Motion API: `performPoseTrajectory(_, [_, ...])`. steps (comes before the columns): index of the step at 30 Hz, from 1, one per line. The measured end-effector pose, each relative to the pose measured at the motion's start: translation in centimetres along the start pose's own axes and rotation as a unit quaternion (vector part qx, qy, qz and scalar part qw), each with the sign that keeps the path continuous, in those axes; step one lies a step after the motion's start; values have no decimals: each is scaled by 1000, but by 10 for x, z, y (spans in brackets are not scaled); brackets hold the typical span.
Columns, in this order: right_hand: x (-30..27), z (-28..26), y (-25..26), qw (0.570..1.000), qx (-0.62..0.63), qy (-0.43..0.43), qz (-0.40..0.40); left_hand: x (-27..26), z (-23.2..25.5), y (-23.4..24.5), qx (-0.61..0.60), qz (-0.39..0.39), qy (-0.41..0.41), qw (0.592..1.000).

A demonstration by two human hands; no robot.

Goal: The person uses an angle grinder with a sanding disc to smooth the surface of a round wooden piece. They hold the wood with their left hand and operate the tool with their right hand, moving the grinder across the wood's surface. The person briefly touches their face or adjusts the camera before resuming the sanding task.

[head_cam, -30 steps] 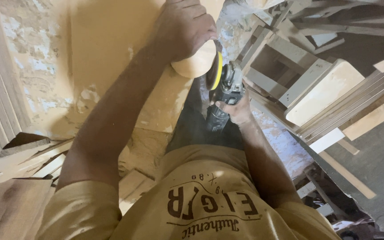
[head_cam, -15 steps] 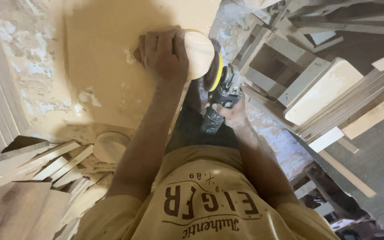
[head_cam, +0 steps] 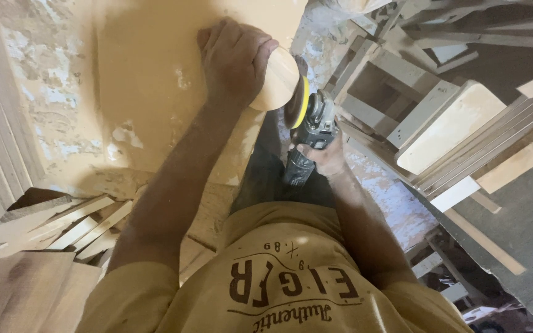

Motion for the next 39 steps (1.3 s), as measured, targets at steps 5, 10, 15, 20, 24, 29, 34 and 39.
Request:
performPoseTrajectory(5, [-2,-5,-2,1000,4,-13,-13,13,-6,2,-6,-5,-42,999])
performPoseTrajectory(10, [1,-14,-4,1000,-10,13,-24,17,-18,-12,17,-93,-81,992])
performPoseTrajectory(15, [2,4,9,999,-28,-23,4,31,-21,-16,-23,-137,-169,976])
performPoseTrajectory(20, [8,-17,-1,999,18,-7,-33,48,-21,-14,-47,-103,-268,957])
performPoseTrajectory(24, [8,-20,4,998,17,-10,-60,51,-22,-5,7,-64,-254,965])
performPoseTrajectory(29, [0,-22,-1,998,40,2,-48,4,3,9,64,11,143,988])
performPoseTrajectory(34, [0,2,4,998,52,-11,-22,-27,31,8,142,27,233,962])
performPoseTrajectory(39, [1,-4,4,999,36,-14,-37,-1,24,14,124,14,96,988])
Point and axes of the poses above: each hand's wrist, its own x-axis towards the middle knuckle, its own y-axis out of the back of the hand, z = x × y, the point moved 3 cm from there along x, towards the middle knuckle, and after that the axes turned 13 degrees about -y, right-handed, at the moved point
